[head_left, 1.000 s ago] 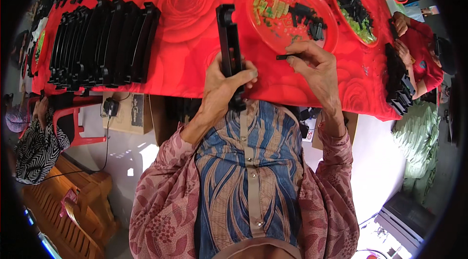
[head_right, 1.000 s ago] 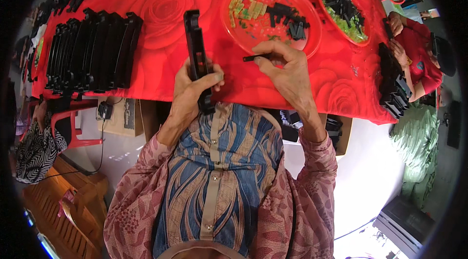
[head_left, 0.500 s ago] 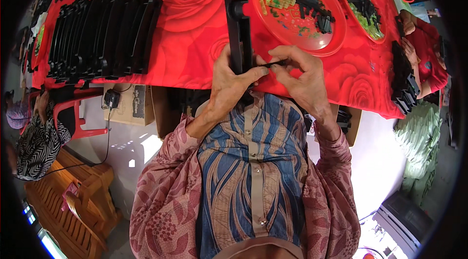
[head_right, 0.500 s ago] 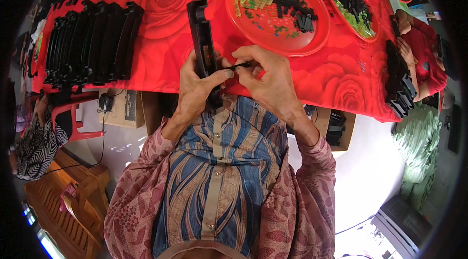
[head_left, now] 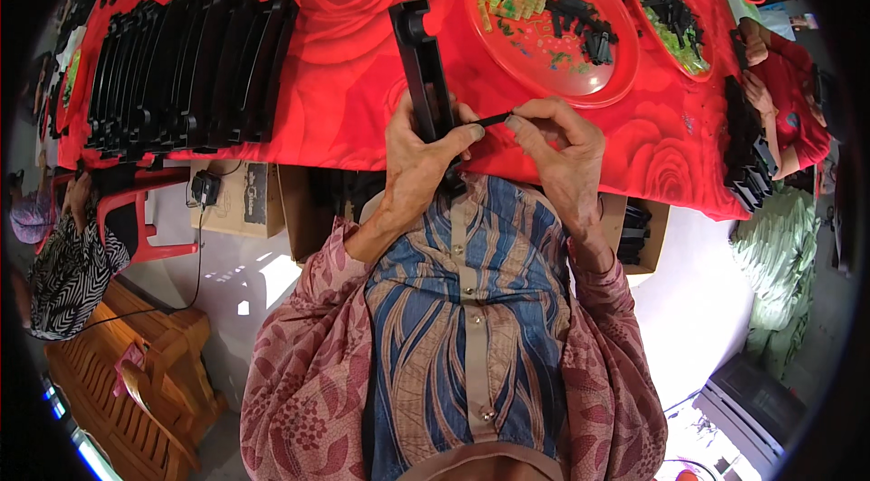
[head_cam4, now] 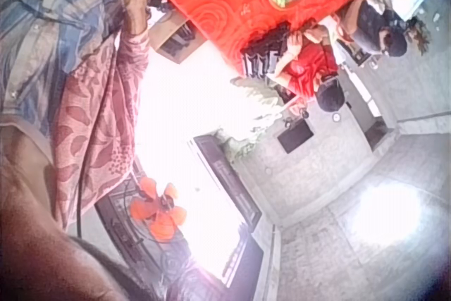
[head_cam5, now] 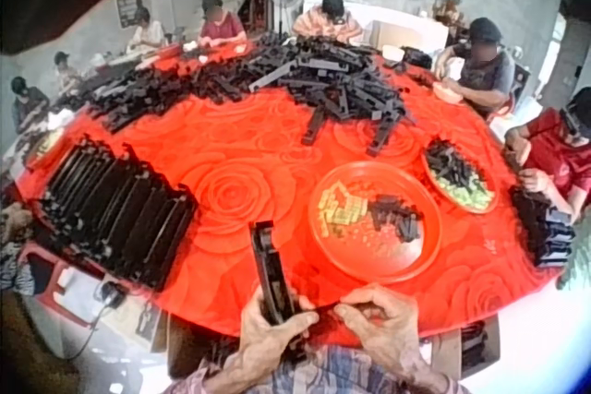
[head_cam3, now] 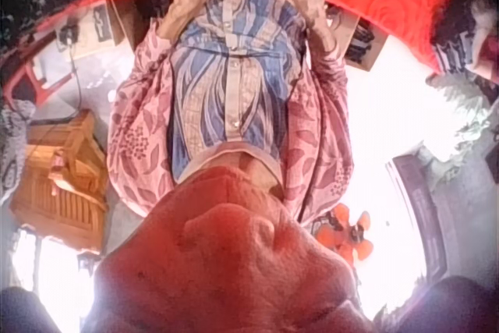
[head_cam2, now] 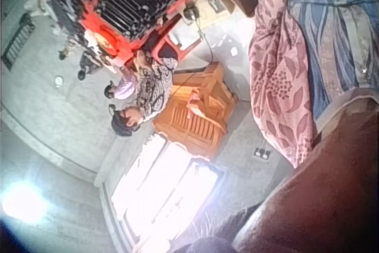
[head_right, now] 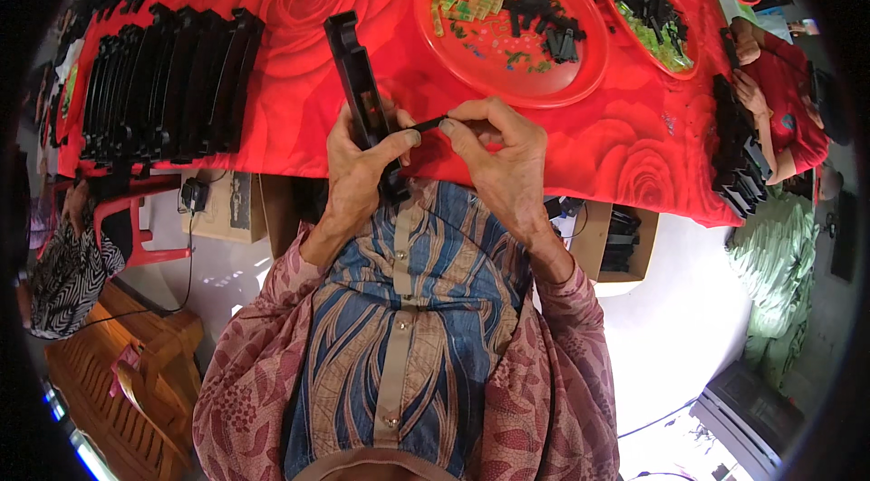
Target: Assembling black plastic components by inserting small colored pieces and internal parts into a housing.
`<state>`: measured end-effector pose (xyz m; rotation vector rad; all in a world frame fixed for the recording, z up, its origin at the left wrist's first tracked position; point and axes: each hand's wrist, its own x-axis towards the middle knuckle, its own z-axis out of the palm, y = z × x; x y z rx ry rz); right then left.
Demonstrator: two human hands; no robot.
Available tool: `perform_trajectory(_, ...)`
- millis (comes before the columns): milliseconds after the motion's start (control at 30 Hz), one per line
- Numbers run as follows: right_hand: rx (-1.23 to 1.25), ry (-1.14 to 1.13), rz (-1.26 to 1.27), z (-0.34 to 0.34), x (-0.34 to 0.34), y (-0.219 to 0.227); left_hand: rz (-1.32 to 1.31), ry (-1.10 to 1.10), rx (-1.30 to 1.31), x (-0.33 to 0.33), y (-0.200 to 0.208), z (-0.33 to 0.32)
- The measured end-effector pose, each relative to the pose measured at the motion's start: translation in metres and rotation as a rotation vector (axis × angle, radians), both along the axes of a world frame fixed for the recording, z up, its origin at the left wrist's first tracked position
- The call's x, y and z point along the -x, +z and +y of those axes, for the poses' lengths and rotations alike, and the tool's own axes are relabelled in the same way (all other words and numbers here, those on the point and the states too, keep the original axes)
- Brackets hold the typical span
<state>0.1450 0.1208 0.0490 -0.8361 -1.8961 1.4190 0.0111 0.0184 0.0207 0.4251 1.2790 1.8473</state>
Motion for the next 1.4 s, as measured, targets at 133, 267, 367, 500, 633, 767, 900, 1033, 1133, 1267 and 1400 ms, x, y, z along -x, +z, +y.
perform_trajectory(133, 0.117, 0.010, -0.009, -0.006, 0.000, 0.003, 0.022, 0.009, 0.058, -0.002, 0.002, -0.005)
perform_trajectory(267, 0.280, 0.041, 0.002, -0.005, -0.002, -0.005, 0.037, 0.011, 0.058, -0.003, 0.000, -0.006)
perform_trajectory(367, 0.310, 0.059, 0.059, -0.008, -0.002, -0.009, 0.032, 0.006, 0.041, -0.002, -0.003, -0.006)
perform_trajectory(500, 0.343, 0.045, 0.027, -0.009, -0.001, -0.007, -0.013, 0.000, 0.051, 0.000, -0.002, -0.005)
perform_trajectory(633, 0.316, 0.064, -0.043, -0.006, -0.004, -0.007, -0.027, -0.014, 0.042, 0.002, 0.000, -0.004)
perform_trajectory(767, 0.283, 0.078, -0.050, -0.004, -0.004, -0.009, 0.000, -0.028, 0.040, 0.004, -0.001, -0.004)
perform_trajectory(900, 0.293, 0.079, 0.030, -0.004, -0.002, -0.004, 0.022, -0.076, 0.010, 0.003, 0.000, -0.006)
perform_trajectory(1033, 0.251, 0.040, 0.024, 0.010, -0.011, 0.000, -0.229, -0.287, -0.074, 0.011, -0.003, -0.011)
perform_trajectory(1133, 0.281, 0.115, -0.008, 0.018, -0.016, 0.015, -0.388, -0.326, 0.000, 0.011, -0.003, -0.014)
perform_trajectory(1267, 0.341, 0.249, -0.162, 0.017, -0.010, 0.036, -0.520, -0.450, 0.079, 0.019, -0.017, -0.026)
perform_trajectory(1400, 0.370, 0.369, -0.310, 0.019, 0.004, 0.047, -0.551, -0.446, 0.179, 0.014, -0.006, -0.036)
